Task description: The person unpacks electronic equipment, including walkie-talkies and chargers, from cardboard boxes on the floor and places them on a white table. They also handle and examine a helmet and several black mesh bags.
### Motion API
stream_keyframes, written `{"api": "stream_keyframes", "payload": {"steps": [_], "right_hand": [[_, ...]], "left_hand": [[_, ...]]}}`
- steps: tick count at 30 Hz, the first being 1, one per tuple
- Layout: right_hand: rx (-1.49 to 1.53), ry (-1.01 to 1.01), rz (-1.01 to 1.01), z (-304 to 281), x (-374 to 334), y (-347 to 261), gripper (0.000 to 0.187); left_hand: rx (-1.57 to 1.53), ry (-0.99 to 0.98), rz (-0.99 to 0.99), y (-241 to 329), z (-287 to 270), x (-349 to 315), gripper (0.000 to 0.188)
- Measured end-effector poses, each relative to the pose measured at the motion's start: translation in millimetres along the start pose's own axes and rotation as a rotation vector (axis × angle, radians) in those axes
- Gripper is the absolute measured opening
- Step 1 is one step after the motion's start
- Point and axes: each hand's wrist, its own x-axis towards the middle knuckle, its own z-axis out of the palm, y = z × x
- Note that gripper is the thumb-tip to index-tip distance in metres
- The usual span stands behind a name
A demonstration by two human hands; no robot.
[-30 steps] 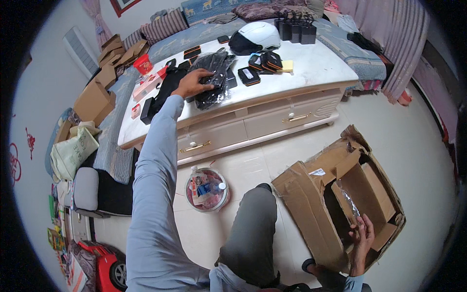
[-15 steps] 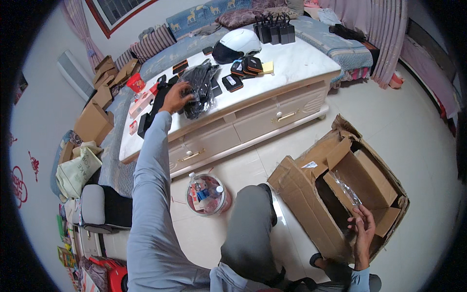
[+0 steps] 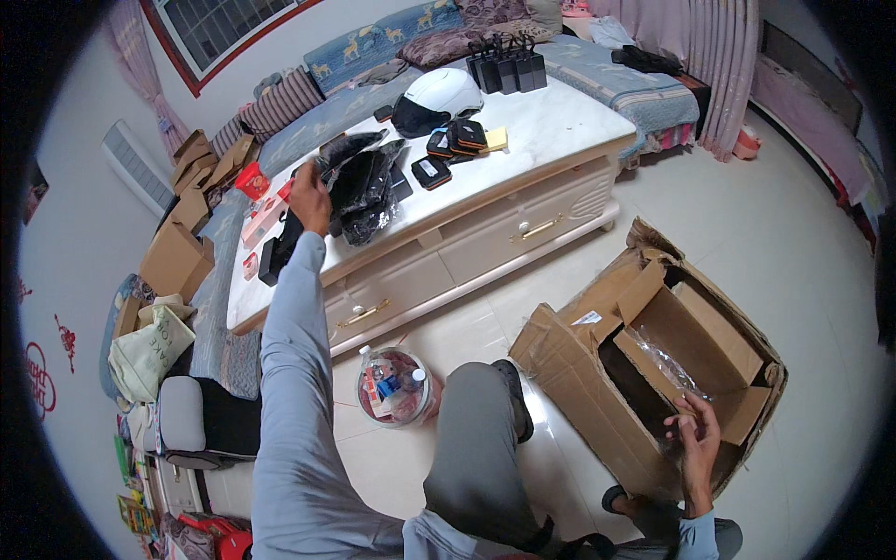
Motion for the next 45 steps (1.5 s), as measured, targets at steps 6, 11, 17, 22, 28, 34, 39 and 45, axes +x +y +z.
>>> {"api": "stream_keyframes", "payload": {"steps": [6,11,17,22,28,34,39,45], "right_hand": [[0.026,-0.037,-0.078,-0.2,-3.2,-18.4,0.042],[-0.019,-0.201,-0.165,-3.1,15.1,-41.9,0.047],[0.519,-0.366,-0.144,-13.4,61.5,-54.6,0.082],[0.924,0.063,-0.142,-105.3,107.5,-44.2,0.029],[0.777,0.300,-0.286,-161.0,86.6,-73.4,0.032],[0.683,0.291,-0.328,-182.2,85.8,-57.3,0.046],[0.622,0.298,-0.277,-171.4,79.8,-63.6,0.058],[0.378,0.326,-0.427,-173.4,79.8,-58.2,0.046]], "left_hand": [[-0.418,0.435,-0.187,91.8,-30.2,82.7,0.024],[-1.262,0.073,-0.602,254.0,-53.2,48.9,0.019],[-1.602,-0.730,-0.810,443.4,-85.8,-102.8,0.025],[-1.684,-1.157,-0.749,531.4,-77.4,-185.1,0.037],[-1.630,-1.033,-0.545,567.8,-51.4,-217.0,0.055],[-1.600,-1.008,-0.401,559.7,-40.4,-220.5,0.053],[-1.584,-0.971,-0.377,543.2,-40.0,-215.4,0.054],[-1.629,-0.984,-0.382,543.0,-28.2,-208.4,0.056]]}}
